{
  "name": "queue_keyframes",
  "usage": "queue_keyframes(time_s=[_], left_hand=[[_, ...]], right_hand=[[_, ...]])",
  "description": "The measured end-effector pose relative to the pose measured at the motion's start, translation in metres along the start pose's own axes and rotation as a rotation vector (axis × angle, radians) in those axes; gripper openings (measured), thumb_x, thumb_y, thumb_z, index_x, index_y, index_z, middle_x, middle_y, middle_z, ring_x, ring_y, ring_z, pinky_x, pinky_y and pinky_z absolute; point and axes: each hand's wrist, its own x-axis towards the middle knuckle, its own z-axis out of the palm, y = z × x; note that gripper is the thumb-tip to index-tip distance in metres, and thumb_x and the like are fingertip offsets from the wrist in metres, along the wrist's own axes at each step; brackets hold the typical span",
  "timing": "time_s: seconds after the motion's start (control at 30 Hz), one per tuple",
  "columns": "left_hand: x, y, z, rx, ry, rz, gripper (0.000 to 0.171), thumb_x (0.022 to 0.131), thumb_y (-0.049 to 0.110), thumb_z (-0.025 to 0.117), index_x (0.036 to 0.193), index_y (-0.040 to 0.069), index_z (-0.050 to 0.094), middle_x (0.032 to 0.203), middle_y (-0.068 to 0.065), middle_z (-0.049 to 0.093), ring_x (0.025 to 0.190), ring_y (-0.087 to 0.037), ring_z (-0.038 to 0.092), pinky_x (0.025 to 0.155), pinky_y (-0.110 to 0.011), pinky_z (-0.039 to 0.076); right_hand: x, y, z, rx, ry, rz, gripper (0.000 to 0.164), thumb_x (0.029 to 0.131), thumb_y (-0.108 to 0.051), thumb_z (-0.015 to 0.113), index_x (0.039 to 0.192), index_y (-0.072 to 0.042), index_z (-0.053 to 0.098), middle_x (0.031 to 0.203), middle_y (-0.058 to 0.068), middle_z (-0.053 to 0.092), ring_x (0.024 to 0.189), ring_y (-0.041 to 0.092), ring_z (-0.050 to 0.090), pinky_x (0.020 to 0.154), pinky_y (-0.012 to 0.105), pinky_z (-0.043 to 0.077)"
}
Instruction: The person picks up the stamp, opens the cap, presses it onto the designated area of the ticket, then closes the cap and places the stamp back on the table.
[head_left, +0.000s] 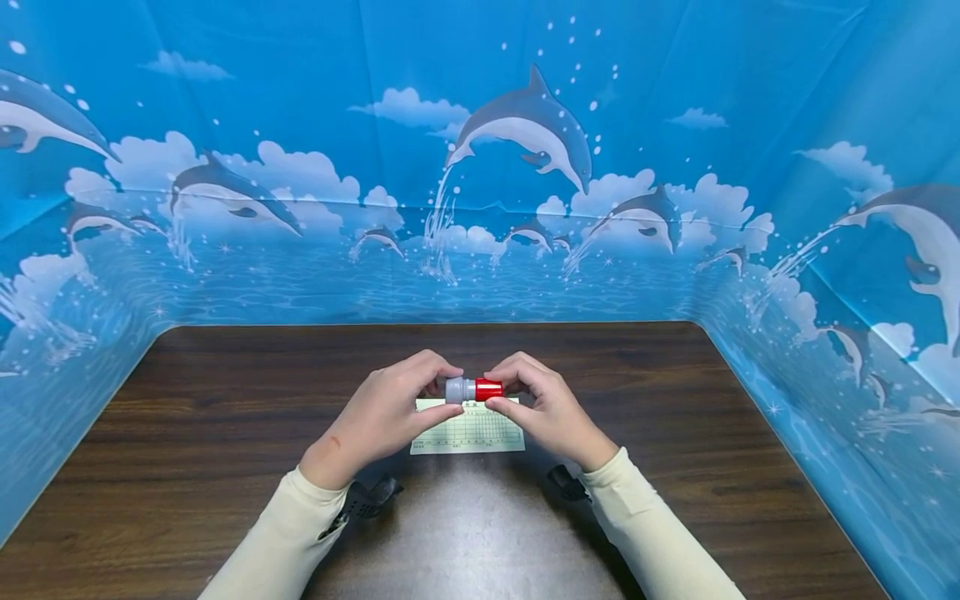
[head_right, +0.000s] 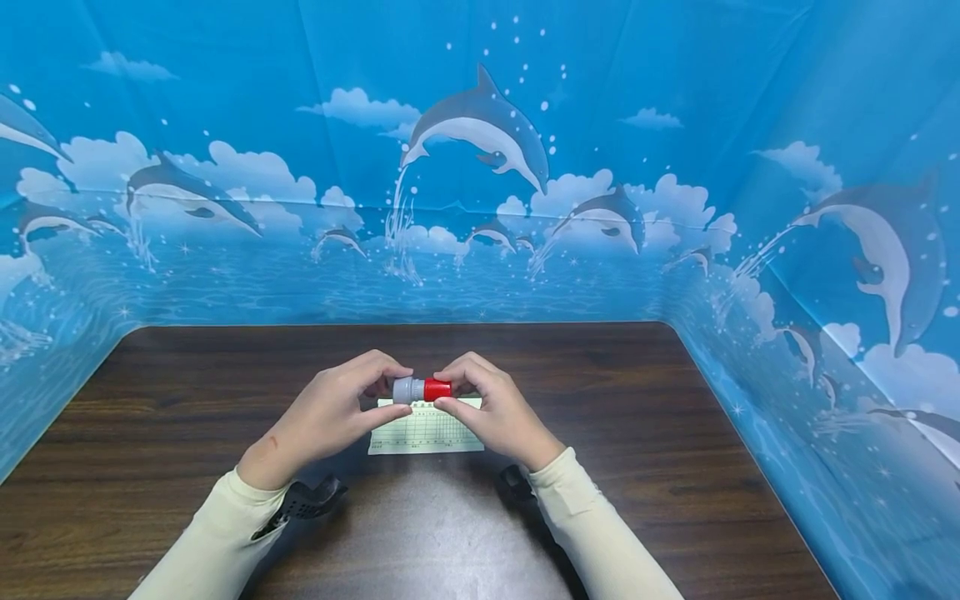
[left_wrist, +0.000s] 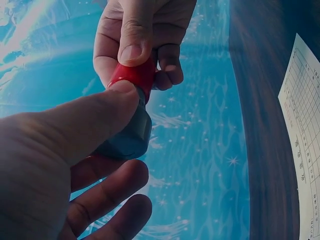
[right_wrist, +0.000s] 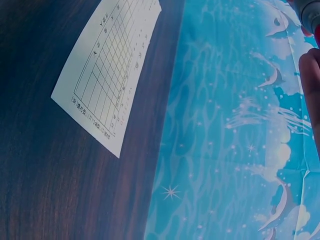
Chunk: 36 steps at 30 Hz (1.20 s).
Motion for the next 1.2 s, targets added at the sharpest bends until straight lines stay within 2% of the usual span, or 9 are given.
queue_keyframes(time_s=[0.13, 0.23, 0.47, 0.8, 0.9, 1.07, 1.2], left_hand=[[0.0, -0.0001, 0.0006, -0.001, 0.003, 0.005, 0.042, 0.083, 0.022, 0.09, 0.12, 0.014, 0.07, 0.107, 0.007, 0.066, 0.084, -0.006, 0.065, 0.073, -0.022, 0.059], [-0.0003, -0.0002, 0.0006, 0.019, 0.019, 0.008, 0.041, 0.083, 0.026, 0.09, 0.117, 0.016, 0.07, 0.104, 0.008, 0.065, 0.082, -0.008, 0.065, 0.07, -0.022, 0.058], [-0.0013, 0.0004, 0.0001, 0.042, 0.042, -0.004, 0.041, 0.078, 0.031, 0.093, 0.108, 0.016, 0.07, 0.096, 0.009, 0.065, 0.079, -0.008, 0.065, 0.068, -0.023, 0.057], [0.0003, -0.0017, -0.0004, 0.002, 0.028, 0.033, 0.04, 0.082, 0.024, 0.091, 0.115, 0.014, 0.071, 0.105, 0.005, 0.068, 0.084, -0.013, 0.07, 0.074, -0.031, 0.062], [0.0005, -0.0016, -0.0003, 0.006, 0.028, 0.032, 0.04, 0.081, 0.026, 0.091, 0.114, 0.014, 0.07, 0.102, 0.006, 0.067, 0.082, -0.01, 0.068, 0.072, -0.029, 0.061], [0.0003, -0.0007, -0.0001, 0.028, 0.037, 0.016, 0.041, 0.079, 0.03, 0.093, 0.109, 0.016, 0.069, 0.097, 0.01, 0.064, 0.078, -0.002, 0.061, 0.067, -0.022, 0.056], [-0.0003, -0.0013, 0.0001, 0.036, 0.047, 0.03, 0.042, 0.079, 0.028, 0.093, 0.112, 0.015, 0.071, 0.1, 0.008, 0.066, 0.079, -0.006, 0.062, 0.068, -0.023, 0.057]], right_hand=[[0.0001, -0.0005, 0.0009, 0.003, 0.007, -0.005, 0.03, 0.089, 0.001, 0.08, 0.116, -0.009, 0.071, 0.113, 0.003, 0.066, 0.098, 0.017, 0.068, 0.086, 0.04, 0.063], [-0.0002, -0.0011, 0.0011, 0.007, 0.015, -0.003, 0.028, 0.089, -0.004, 0.081, 0.115, -0.01, 0.071, 0.112, 0.002, 0.066, 0.097, 0.017, 0.069, 0.086, 0.041, 0.063], [-0.0012, -0.0016, 0.0014, 0.019, 0.026, 0.009, 0.028, 0.087, -0.007, 0.084, 0.113, -0.01, 0.074, 0.109, 0.002, 0.069, 0.092, 0.017, 0.07, 0.082, 0.033, 0.063], [-0.0004, -0.0006, 0.0011, 0.02, 0.026, -0.004, 0.027, 0.089, -0.006, 0.082, 0.114, -0.008, 0.073, 0.112, 0.008, 0.068, 0.095, 0.018, 0.07, 0.085, 0.038, 0.063], [-0.0007, -0.0001, 0.001, 0.022, 0.031, -0.016, 0.027, 0.089, -0.007, 0.082, 0.115, -0.008, 0.073, 0.111, 0.011, 0.068, 0.095, 0.018, 0.07, 0.085, 0.035, 0.063], [-0.0011, -0.001, 0.0006, 0.019, 0.035, -0.008, 0.028, 0.088, -0.007, 0.083, 0.115, -0.009, 0.074, 0.11, 0.005, 0.069, 0.093, 0.017, 0.07, 0.083, 0.031, 0.063], [-0.0012, -0.0005, 0.0007, 0.01, 0.03, -0.004, 0.027, 0.088, -0.007, 0.083, 0.114, -0.008, 0.074, 0.11, 0.002, 0.069, 0.093, 0.016, 0.07, 0.082, 0.034, 0.063]])
